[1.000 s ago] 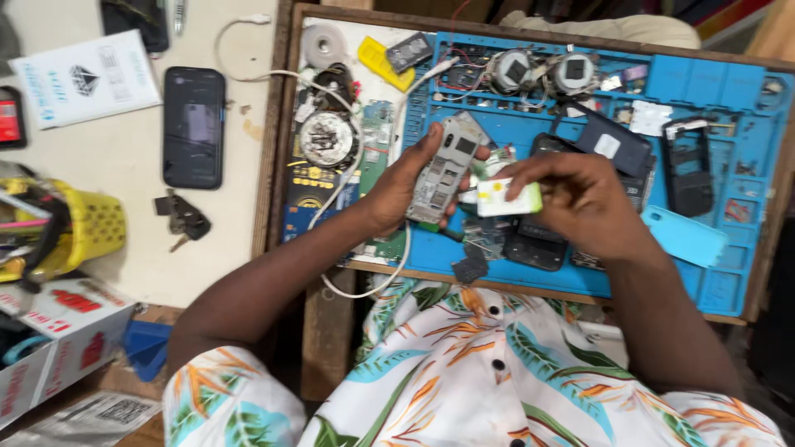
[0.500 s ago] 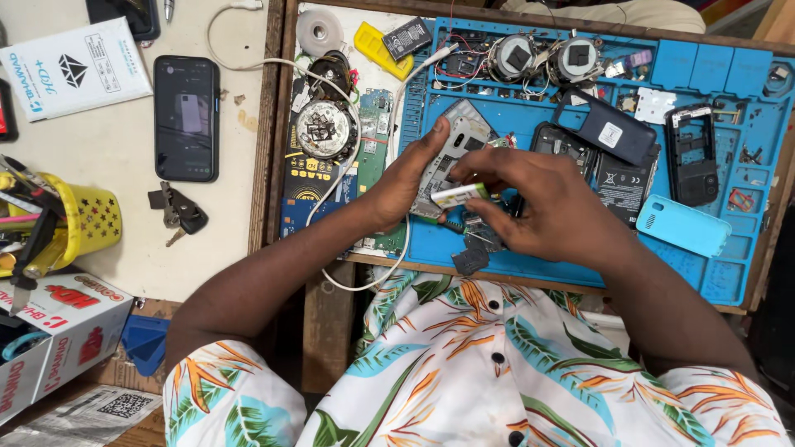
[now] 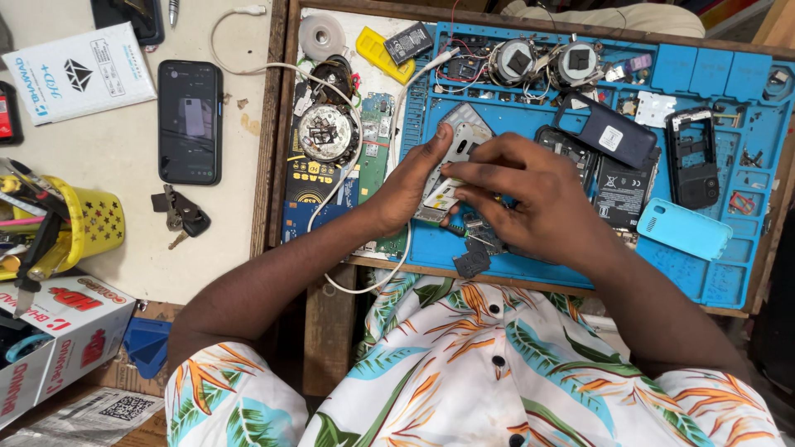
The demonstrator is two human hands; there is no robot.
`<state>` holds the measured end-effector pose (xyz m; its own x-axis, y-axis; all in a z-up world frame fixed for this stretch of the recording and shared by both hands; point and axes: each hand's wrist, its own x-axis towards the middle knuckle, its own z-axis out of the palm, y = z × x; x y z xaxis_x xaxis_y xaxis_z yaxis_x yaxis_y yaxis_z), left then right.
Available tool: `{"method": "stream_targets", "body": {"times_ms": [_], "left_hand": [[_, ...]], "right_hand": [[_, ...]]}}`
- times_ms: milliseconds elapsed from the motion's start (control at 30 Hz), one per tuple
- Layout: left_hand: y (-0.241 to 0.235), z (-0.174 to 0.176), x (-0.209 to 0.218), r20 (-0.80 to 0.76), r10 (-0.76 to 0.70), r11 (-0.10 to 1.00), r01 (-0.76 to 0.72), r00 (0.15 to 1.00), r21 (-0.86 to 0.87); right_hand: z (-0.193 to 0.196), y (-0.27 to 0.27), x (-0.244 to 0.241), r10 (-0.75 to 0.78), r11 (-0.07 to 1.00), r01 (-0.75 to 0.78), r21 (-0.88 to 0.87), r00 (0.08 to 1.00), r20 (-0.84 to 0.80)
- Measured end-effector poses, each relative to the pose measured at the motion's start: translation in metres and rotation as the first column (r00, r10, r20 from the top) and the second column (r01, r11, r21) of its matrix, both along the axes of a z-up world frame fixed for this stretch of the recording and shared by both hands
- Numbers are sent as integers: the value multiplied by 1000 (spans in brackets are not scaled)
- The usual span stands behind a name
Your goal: The person disassembles a light blue feature phone using a screwdriver, removes the back cover and battery, and then connects a red wire to the internal circuitry to test the device. The phone screen lights up during the test.
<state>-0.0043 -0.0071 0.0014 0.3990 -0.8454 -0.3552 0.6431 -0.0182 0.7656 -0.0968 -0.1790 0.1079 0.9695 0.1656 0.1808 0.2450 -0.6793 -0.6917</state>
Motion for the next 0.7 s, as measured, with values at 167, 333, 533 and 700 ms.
{"method": "stream_targets", "body": {"times_ms": [167,333,533,700], "left_hand": [[2,0,-3,-3,29,1000,-29,1000,-10],[1,7,-4,37,72,997,-71,997,-44],[3,10,-5,187,92,992,-74,978,-100],[4,13,-10,61,104,991,-98,993,-95]], "right_hand": [[-1,1,-2,-24,999,26,-20,995,94],[-3,6,-4,-62,996,73,-58,985,164],[-5,21,-11,-125,989,140,-48,965,229],[-6,21,-13,-135,960,207,-187,932,337]]}}
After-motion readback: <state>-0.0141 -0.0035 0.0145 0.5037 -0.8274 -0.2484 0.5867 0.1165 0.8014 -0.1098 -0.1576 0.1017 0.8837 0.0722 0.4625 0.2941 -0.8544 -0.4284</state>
